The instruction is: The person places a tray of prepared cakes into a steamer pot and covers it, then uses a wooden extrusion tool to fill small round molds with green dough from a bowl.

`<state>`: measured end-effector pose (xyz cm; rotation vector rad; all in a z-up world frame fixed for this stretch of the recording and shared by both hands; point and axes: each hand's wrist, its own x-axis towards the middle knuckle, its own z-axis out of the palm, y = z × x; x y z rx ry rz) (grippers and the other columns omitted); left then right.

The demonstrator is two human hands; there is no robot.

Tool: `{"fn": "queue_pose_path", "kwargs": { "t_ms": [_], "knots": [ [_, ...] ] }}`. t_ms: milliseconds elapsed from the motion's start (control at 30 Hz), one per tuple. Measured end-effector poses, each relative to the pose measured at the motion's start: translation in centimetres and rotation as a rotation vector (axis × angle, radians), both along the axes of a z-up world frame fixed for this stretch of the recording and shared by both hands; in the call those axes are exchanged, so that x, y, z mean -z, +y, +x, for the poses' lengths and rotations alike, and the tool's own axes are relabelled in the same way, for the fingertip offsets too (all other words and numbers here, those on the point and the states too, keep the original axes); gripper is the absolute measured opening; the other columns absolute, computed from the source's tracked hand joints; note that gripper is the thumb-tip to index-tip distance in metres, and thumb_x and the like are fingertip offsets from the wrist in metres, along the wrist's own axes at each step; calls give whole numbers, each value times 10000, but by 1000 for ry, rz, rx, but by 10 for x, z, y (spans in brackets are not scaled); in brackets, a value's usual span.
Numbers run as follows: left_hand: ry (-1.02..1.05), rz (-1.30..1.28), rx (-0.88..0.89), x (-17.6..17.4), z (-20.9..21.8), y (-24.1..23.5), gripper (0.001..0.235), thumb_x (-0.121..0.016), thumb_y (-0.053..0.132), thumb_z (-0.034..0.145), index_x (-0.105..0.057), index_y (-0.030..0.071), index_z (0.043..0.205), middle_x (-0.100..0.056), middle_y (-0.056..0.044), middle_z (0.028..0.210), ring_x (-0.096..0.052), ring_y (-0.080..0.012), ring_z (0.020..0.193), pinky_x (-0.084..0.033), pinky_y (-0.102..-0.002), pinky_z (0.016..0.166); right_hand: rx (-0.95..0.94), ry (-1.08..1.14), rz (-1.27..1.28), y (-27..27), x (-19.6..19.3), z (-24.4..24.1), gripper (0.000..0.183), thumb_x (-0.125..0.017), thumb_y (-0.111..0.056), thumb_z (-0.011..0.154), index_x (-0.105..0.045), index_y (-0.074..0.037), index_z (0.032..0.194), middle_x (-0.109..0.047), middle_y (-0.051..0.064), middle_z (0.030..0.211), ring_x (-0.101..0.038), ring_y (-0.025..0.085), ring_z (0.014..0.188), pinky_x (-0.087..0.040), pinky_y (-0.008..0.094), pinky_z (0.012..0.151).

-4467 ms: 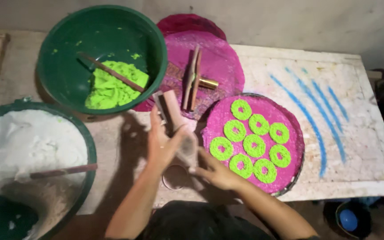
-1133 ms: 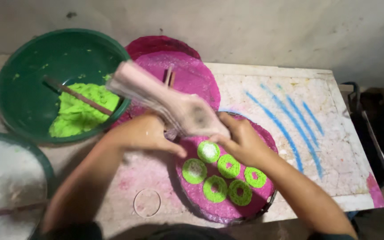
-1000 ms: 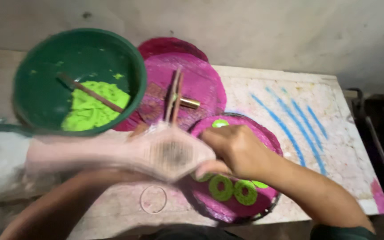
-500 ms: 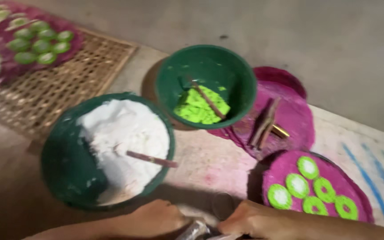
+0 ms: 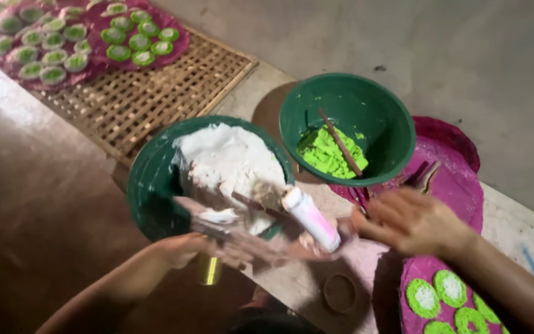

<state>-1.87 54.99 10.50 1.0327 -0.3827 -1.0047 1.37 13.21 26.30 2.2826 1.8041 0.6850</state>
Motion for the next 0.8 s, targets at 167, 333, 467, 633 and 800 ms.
{"fn": "queue_pose_path", "kwargs": {
  "t_ms": [167, 333, 467, 633, 800],
  "knots": [
    [252, -242, -235, 63, -48, -74, 335, -688, 220, 942, -633, -4, 1185, -657, -109, 1035, -663, -241, 933, -549, -374, 734, 150, -200, 238, 42, -8, 3, 374, -676, -195, 842, -650, -186, 1215, -622, 79, 1147, -624, 277, 1035, -499, 422, 898],
    [227, 95, -694, 95, -70, -49, 291, -687, 276, 905, -720, 29, 1056, -660, -54, 869, -623, -165, 794, -520, -304, 702, 404, 355, 597, 71, 38, -30, 505, -752, -209, 888, -603, -87, 1356, -552, 150, 1317, -581, 314, 1131, -494, 420, 950],
    [-27, 124, -980, 104, -71, 4, 237, -672, 242, 952, -701, 32, 1059, -663, -41, 914, -630, -149, 846, -508, -285, 729, 464, 743, 431, 88, 97, -36, 464, -755, -180, 844, -615, -80, 1275, -576, 168, 1259, -605, 356, 1103, -517, 441, 909],
    [-343, 164, -1244, 99, -40, 54, 262, -681, 81, 896, -683, 52, 1156, -669, -9, 1024, -634, -121, 924, -525, -283, 794, 582, 686, 270, 138, 170, -9, 417, -729, -174, 839, -592, -43, 1210, -613, 169, 1148, -628, 405, 1063, -524, 493, 856],
    [-601, 179, -1304, 92, 14, 112, 310, -701, 34, 903, -628, 58, 1203, -646, 0, 1085, -615, -104, 967, -519, -275, 808, 824, 717, 70, 191, 178, 37, 437, -587, -73, 867, -522, -29, 1297, -627, 199, 1124, -668, 422, 926, -517, 532, 718]
  ]
}}
